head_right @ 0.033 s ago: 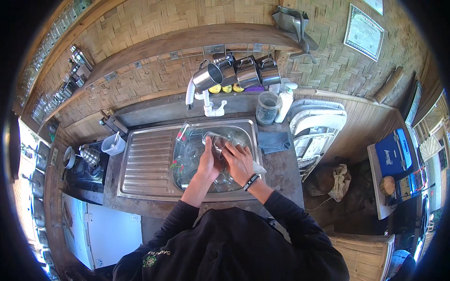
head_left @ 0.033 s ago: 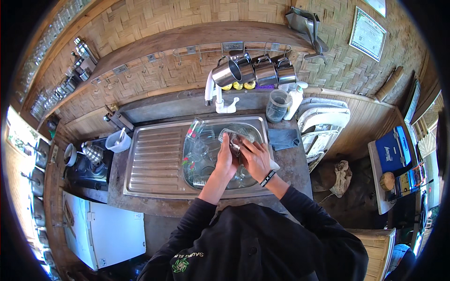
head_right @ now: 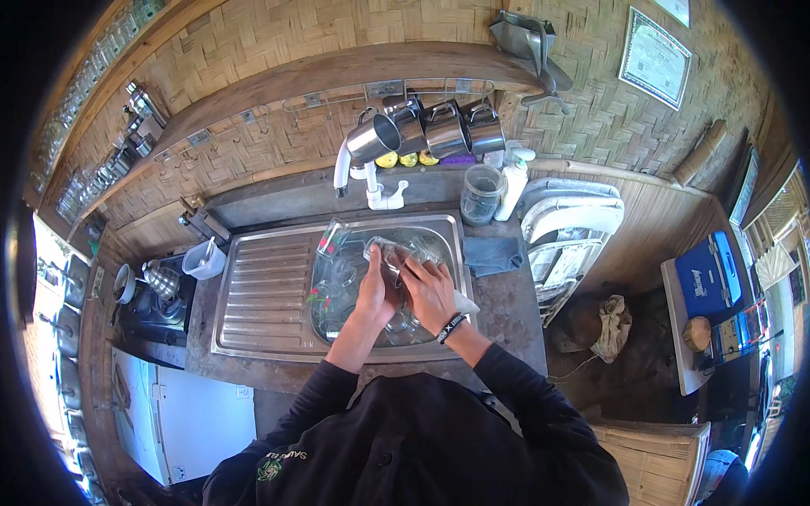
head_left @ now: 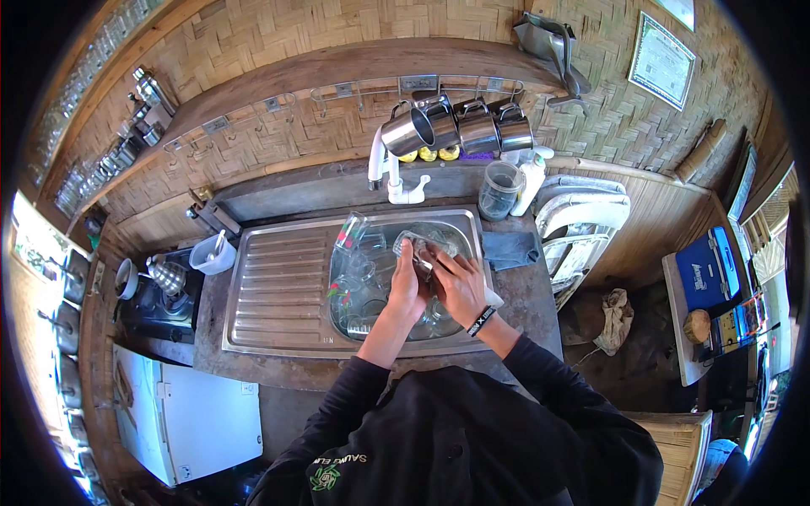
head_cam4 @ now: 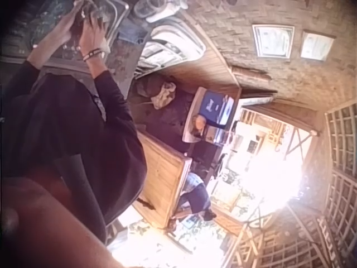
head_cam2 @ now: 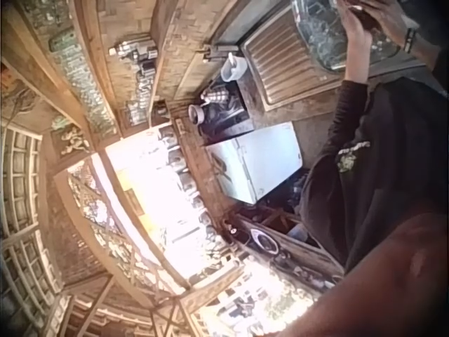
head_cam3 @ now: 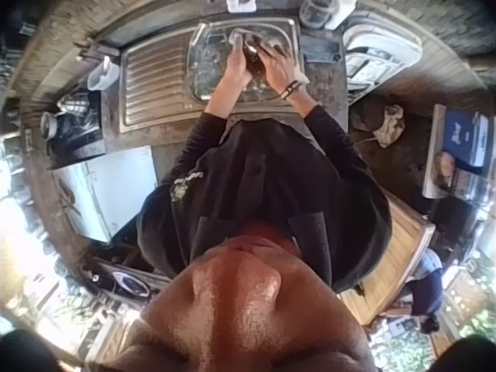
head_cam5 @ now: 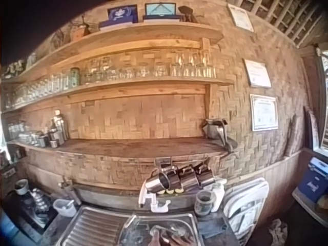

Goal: Washing, drying, and shelving small glasses in a restaurant service area.

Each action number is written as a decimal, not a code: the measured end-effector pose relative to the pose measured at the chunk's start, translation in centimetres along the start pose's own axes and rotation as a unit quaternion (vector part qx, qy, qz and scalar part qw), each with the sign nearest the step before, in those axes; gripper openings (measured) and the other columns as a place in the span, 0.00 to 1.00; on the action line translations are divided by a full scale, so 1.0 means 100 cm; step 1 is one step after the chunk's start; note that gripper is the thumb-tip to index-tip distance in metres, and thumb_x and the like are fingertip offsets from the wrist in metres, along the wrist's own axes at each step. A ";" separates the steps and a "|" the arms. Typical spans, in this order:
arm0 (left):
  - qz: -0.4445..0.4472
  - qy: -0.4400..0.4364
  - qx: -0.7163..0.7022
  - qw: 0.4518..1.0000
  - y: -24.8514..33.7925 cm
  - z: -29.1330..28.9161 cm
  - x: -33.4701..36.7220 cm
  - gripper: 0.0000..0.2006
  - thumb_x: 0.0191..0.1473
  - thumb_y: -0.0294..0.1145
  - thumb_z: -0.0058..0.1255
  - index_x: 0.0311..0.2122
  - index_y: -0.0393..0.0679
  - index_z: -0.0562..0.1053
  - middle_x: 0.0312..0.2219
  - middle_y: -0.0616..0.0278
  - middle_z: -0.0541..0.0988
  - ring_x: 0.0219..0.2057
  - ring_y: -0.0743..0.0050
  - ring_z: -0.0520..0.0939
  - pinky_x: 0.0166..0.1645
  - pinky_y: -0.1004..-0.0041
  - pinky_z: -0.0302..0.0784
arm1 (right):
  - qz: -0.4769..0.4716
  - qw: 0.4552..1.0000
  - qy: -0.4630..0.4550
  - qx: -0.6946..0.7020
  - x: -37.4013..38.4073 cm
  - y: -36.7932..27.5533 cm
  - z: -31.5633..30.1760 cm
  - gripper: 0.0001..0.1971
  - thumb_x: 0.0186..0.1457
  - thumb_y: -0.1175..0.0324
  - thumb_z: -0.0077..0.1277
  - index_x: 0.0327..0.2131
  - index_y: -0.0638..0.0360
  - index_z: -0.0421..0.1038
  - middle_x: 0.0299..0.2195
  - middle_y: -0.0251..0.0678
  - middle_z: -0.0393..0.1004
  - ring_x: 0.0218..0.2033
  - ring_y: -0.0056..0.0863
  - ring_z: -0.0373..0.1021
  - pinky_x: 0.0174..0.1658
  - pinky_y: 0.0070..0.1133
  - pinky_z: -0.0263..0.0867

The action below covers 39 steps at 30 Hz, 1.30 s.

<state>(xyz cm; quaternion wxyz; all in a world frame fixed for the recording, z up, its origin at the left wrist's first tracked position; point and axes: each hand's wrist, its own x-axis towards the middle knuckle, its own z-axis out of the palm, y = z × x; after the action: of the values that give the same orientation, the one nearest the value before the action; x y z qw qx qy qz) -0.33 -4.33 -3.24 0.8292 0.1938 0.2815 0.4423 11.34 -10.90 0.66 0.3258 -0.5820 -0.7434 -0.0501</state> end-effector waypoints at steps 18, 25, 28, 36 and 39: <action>0.050 -0.065 0.067 0.994 0.019 0.015 -0.010 0.31 0.63 0.61 0.32 0.53 0.41 0.67 0.45 0.57 0.76 0.45 0.66 0.78 0.50 0.67 0.75 | 0.339 0.410 -0.158 0.832 -0.001 0.020 0.019 0.15 0.59 0.64 0.52 0.48 0.58 0.71 0.37 0.30 0.75 0.34 0.19 0.73 0.37 0.17 0.69; 0.041 -0.109 0.079 0.990 0.026 -0.009 0.004 0.27 0.64 0.55 0.38 0.55 0.39 0.66 0.46 0.59 0.75 0.47 0.69 0.77 0.53 0.67 0.73 | 0.343 0.609 -0.066 0.712 0.005 0.018 0.026 0.12 0.58 0.71 0.52 0.44 0.64 0.73 0.36 0.31 0.78 0.34 0.19 0.74 0.38 0.17 0.69; 0.064 -0.036 0.119 0.990 0.037 -0.015 0.009 0.22 0.62 0.50 0.45 0.49 0.40 0.70 0.40 0.62 0.77 0.42 0.72 0.79 0.46 0.70 0.76 | 0.168 0.842 -0.012 0.512 -0.003 0.018 0.030 0.20 0.59 0.72 0.51 0.54 0.65 0.66 0.48 0.36 0.75 0.44 0.22 0.73 0.47 0.20 0.68; 0.013 0.006 0.149 0.989 0.038 0.017 0.001 0.17 0.57 0.44 0.56 0.42 0.41 0.72 0.38 0.57 0.79 0.43 0.64 0.80 0.47 0.64 0.77 | 0.097 0.919 -0.009 0.381 -0.008 -0.002 0.033 0.29 0.54 0.78 0.49 0.61 0.65 0.58 0.59 0.49 0.64 0.58 0.39 0.65 0.56 0.26 0.62; 0.029 -0.019 0.079 0.996 0.036 0.018 0.001 0.15 0.57 0.40 0.56 0.42 0.40 0.73 0.37 0.58 0.80 0.37 0.69 0.81 0.42 0.67 0.79 | 0.186 0.813 -0.012 0.552 -0.009 -0.002 0.043 0.28 0.57 0.73 0.49 0.61 0.64 0.58 0.55 0.44 0.69 0.52 0.30 0.70 0.53 0.22 0.65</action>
<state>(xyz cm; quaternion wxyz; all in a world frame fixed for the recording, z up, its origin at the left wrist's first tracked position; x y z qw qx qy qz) -1.39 -2.45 0.23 0.8034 0.2753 0.2942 0.4385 9.46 -9.80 -3.16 0.5863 -0.4320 -0.5280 0.4369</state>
